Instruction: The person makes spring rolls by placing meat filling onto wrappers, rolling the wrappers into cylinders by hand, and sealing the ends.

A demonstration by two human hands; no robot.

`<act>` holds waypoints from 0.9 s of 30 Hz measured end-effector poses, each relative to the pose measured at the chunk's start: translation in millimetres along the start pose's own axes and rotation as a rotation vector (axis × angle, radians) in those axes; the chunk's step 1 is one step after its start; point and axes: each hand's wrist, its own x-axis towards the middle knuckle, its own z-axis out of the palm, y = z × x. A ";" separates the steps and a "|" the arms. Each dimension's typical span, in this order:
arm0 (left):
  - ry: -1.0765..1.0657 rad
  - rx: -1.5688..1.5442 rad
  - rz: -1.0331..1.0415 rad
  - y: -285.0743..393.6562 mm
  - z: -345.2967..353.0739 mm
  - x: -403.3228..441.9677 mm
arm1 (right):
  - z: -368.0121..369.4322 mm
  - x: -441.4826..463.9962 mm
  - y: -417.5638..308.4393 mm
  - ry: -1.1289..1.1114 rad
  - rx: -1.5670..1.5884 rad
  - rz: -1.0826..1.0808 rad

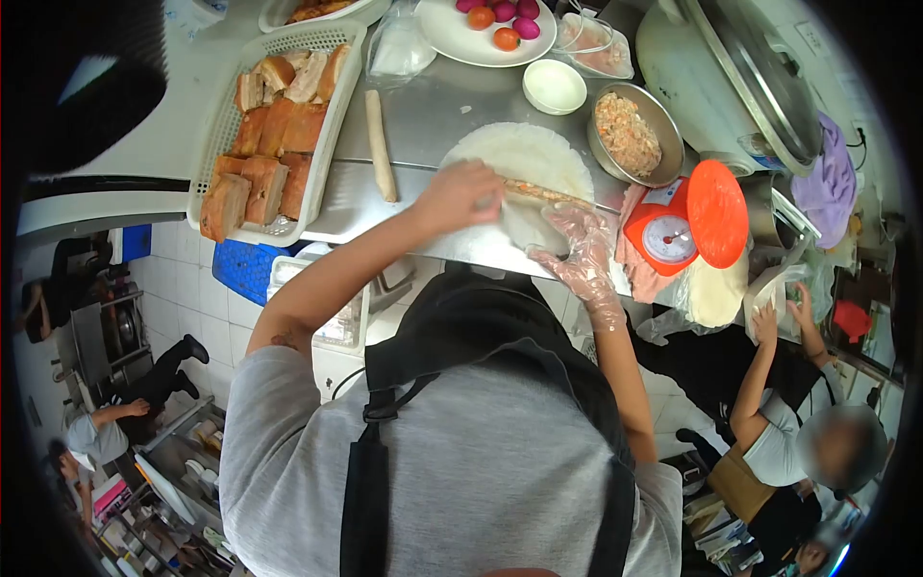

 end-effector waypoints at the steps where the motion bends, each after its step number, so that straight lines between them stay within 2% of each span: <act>1: 0.065 -0.094 -0.104 -5.7 -2.4 11.0 | -7.0 4.3 -1.1 0.022 -0.051 0.010; 2: 0.024 -0.288 -0.220 -18.1 -1.9 22.1 | -11.6 6.9 -1.1 0.044 -0.101 0.019; 4: -0.054 -0.673 -0.455 -55.8 1.6 46.1 | -6.8 20.0 13.9 0.177 0.010 0.067; 6: -0.091 -0.682 -0.518 -97.1 7.5 64.7 | 6.4 24.5 43.1 0.309 0.091 0.196; 10: -0.208 -0.748 -0.716 -92.8 -13.9 84.7 | 18.8 43.9 75.5 0.268 0.022 0.332; 11: -0.273 -0.588 -0.611 -93.1 -17.4 84.5 | 21.1 48.0 83.0 0.138 0.005 0.478; 13: -0.390 -0.269 -0.399 -99.5 -20.6 80.5 | 28.0 51.0 99.3 0.187 0.077 0.383; 14: -0.377 -0.312 -0.418 -101.2 -18.6 79.7 | 32.2 51.9 106.5 0.209 0.114 0.334; 18: -0.356 -0.417 -0.508 -99.3 -17.6 76.0 | 39.2 51.4 118.8 0.353 -0.090 0.180; 22: -0.404 -0.376 -0.569 -94.4 -26.2 73.7 | 23.7 42.2 75.1 0.467 0.027 0.228; 23: -0.367 -0.372 -0.517 -96.1 -25.1 70.8 | 25.3 41.9 63.9 0.511 0.084 0.249; 25: -0.302 -0.366 -0.416 -102.6 -16.2 61.8 | 33.4 47.9 40.0 0.385 0.151 0.102; 27: -0.365 -0.432 -0.479 -100.7 -21.3 62.2 | 37.4 63.1 11.0 0.181 0.204 0.013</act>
